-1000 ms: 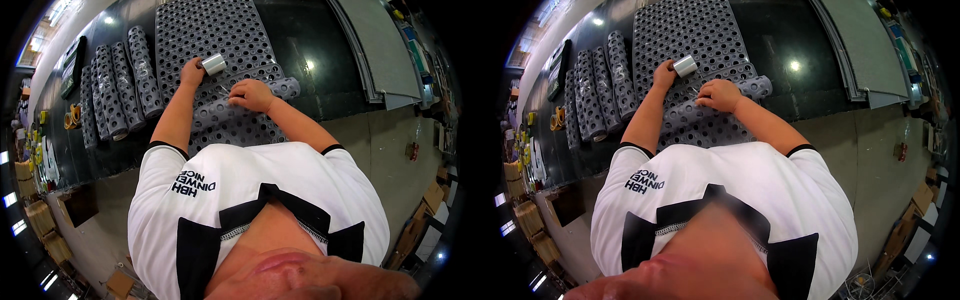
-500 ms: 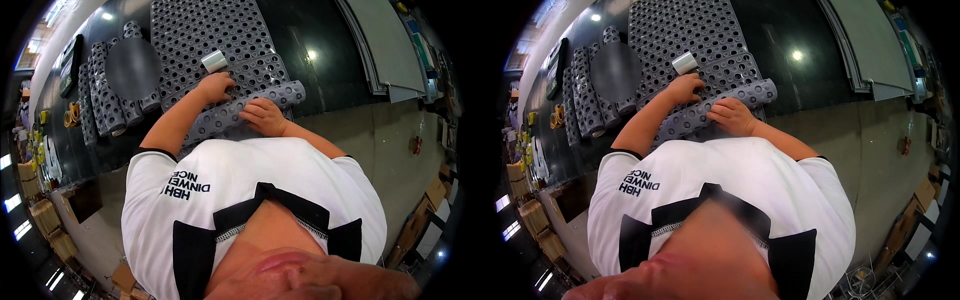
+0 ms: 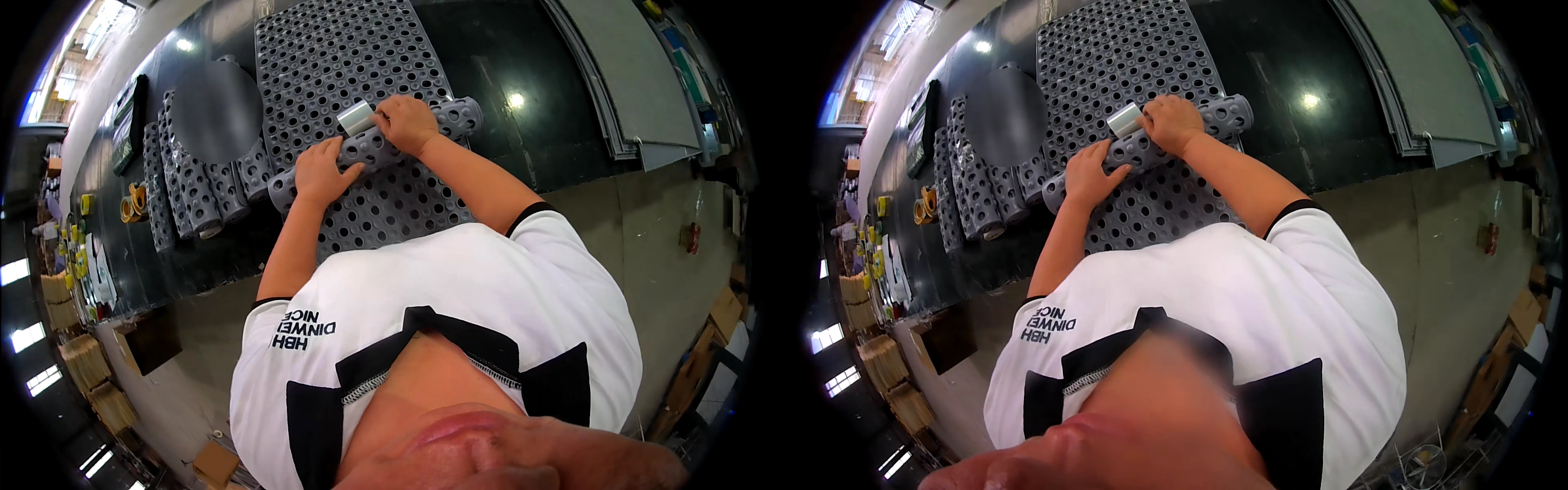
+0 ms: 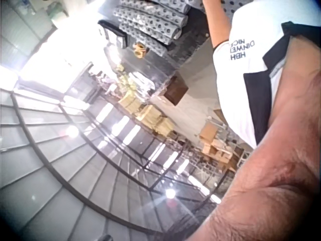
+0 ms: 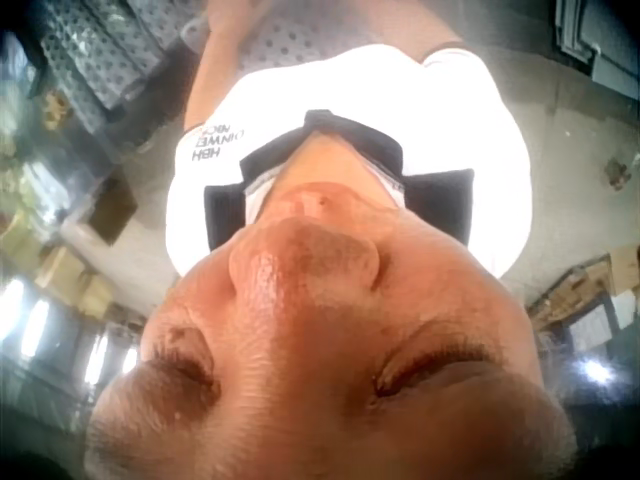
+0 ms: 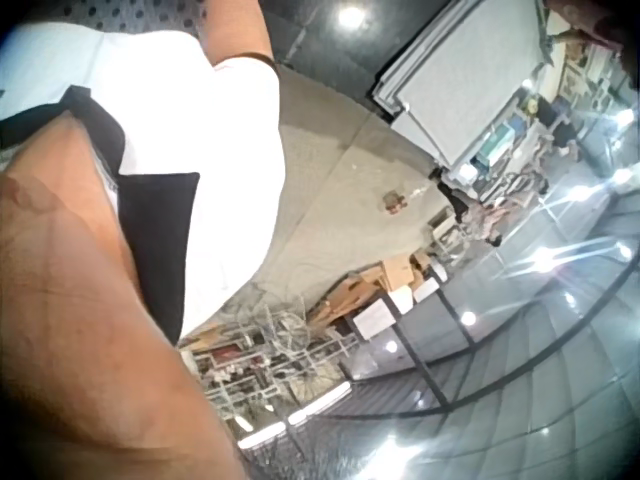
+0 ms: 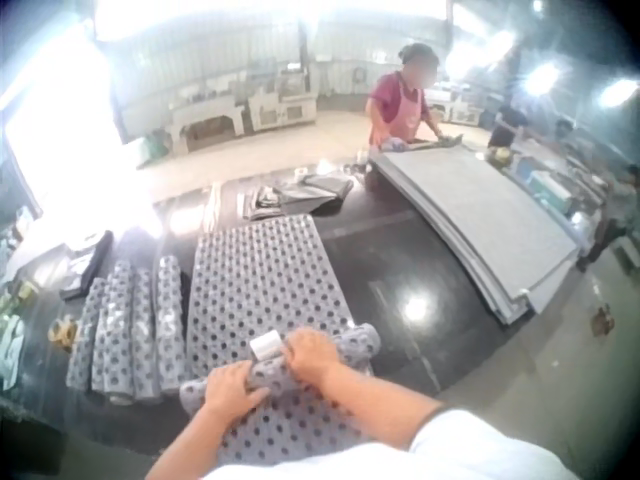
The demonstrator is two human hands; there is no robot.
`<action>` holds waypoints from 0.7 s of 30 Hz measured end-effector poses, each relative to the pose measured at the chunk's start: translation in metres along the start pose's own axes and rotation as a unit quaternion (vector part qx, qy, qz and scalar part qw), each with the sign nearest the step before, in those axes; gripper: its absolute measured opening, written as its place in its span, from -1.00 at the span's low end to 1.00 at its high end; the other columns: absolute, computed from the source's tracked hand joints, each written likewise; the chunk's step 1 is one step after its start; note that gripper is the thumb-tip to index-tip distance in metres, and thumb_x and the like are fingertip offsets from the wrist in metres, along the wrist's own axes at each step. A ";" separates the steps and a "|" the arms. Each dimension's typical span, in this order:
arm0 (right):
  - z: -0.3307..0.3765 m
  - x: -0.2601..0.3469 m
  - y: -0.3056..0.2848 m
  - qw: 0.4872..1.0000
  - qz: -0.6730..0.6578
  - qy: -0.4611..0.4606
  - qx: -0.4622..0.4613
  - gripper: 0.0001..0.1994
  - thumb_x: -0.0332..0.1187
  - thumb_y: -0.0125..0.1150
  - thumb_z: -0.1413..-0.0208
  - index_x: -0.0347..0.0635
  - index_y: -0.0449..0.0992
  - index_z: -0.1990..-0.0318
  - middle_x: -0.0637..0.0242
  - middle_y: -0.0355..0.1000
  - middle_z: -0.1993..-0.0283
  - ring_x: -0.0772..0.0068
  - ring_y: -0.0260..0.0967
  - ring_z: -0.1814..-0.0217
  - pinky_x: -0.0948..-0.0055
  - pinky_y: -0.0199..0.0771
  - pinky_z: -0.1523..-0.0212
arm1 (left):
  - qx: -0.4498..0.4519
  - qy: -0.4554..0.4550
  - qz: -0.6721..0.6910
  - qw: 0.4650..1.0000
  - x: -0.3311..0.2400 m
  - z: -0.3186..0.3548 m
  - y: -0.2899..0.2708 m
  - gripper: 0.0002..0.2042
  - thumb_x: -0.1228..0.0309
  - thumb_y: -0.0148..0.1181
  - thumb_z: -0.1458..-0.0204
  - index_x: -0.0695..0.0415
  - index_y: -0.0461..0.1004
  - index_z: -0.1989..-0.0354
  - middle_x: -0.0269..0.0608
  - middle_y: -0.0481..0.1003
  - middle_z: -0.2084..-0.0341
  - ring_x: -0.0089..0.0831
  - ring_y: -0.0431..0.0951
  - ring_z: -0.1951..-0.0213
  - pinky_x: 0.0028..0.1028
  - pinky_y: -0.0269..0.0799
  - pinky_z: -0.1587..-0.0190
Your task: The person rolls several gray rubber mats one at a time, secures each with a piece of tape, places them in a cardboard box, and then picks up the remaining group of rolled mats to carry them to the box.
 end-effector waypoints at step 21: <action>0.080 0.030 0.004 0.984 0.169 0.003 0.064 -0.61 -0.33 0.21 0.02 -0.15 0.41 -0.01 0.16 0.47 0.11 0.12 0.44 0.03 0.06 0.29 -0.02 | 0.334 -0.145 0.004 0.931 -0.044 -0.128 -0.003 -0.56 0.21 0.27 0.23 0.29 0.60 0.20 0.17 0.57 0.18 -0.02 0.57 0.02 -0.18 0.46 -0.04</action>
Point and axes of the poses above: each hand's wrist, its own z-axis away from the middle knuckle, its own y-axis out of the palm, x = y × z, the point moved 6 cm from there along -z, towards the middle knuckle
